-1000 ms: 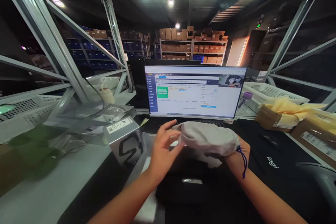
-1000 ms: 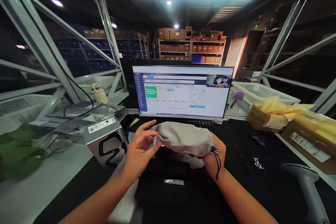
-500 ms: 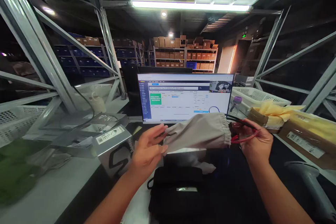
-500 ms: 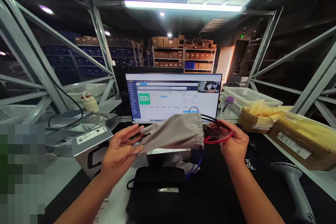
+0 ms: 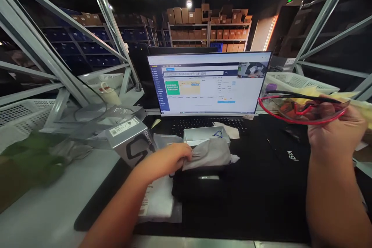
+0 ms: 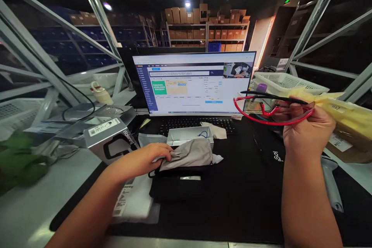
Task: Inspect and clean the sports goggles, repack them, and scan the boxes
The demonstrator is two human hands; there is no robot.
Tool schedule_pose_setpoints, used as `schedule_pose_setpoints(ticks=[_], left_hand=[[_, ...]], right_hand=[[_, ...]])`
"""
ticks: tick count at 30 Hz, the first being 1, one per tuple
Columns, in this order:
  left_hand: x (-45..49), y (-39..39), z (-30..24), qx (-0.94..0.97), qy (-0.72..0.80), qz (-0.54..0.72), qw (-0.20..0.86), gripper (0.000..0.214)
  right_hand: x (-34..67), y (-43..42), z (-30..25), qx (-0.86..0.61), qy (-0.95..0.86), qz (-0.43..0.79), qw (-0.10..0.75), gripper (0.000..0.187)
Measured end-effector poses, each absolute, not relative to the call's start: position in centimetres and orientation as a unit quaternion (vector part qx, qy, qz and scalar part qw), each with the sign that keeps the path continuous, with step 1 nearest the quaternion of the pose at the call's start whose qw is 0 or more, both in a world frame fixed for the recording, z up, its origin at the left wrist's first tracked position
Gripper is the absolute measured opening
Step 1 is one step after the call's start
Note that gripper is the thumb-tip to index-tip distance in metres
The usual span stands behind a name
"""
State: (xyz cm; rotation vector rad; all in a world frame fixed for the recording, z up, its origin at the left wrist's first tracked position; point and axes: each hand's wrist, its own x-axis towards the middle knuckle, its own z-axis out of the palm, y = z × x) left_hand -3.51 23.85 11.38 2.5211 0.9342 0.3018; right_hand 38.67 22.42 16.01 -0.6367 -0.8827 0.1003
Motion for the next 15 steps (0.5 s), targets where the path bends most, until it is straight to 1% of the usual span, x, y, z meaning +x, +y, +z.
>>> schedule_pose_setpoints(ticks=[1,4,5,7,8,9,11,12,14,15], left_hand=[[-3.6,23.6,11.6,0.902,0.356,0.115,0.218,0.035],[-3.1,23.0,12.1,0.850,0.440,0.161,0.239,0.015],[-2.6,22.9,12.0,0.832,0.466,0.177,0.245,0.016],[-1.6,23.0,11.4,0.814,0.492,0.191,0.243,0.033],[-1.1,23.2,10.9,0.812,0.498,0.194,0.232,0.035],[-0.7,23.5,10.4,0.813,0.503,0.197,0.219,0.031],[-0.2,24.1,9.6,0.812,0.511,0.206,0.193,0.015],[-0.2,24.4,9.4,0.808,0.515,0.217,0.185,0.013],[-0.4,24.8,9.5,0.788,0.517,0.257,0.215,0.015],[-0.6,24.9,9.7,0.765,0.513,0.285,0.264,0.017]], right_hand=[[38.4,22.2,16.0,-0.311,-0.428,0.047,0.848,0.019],[37.3,21.8,16.0,-0.324,-0.446,0.050,0.833,0.018],[36.9,21.7,15.9,-0.327,-0.451,0.052,0.829,0.018],[36.2,21.6,15.8,-0.341,-0.457,0.058,0.819,0.019],[35.9,21.5,15.7,-0.352,-0.459,0.060,0.813,0.019],[35.6,21.5,15.7,-0.366,-0.462,0.060,0.806,0.019],[35.2,21.4,15.6,-0.390,-0.469,0.058,0.790,0.021],[35.1,21.4,15.6,-0.397,-0.472,0.058,0.785,0.022],[35.2,21.5,15.5,-0.400,-0.475,0.062,0.782,0.022],[35.4,21.6,15.5,-0.396,-0.474,0.070,0.783,0.022]])
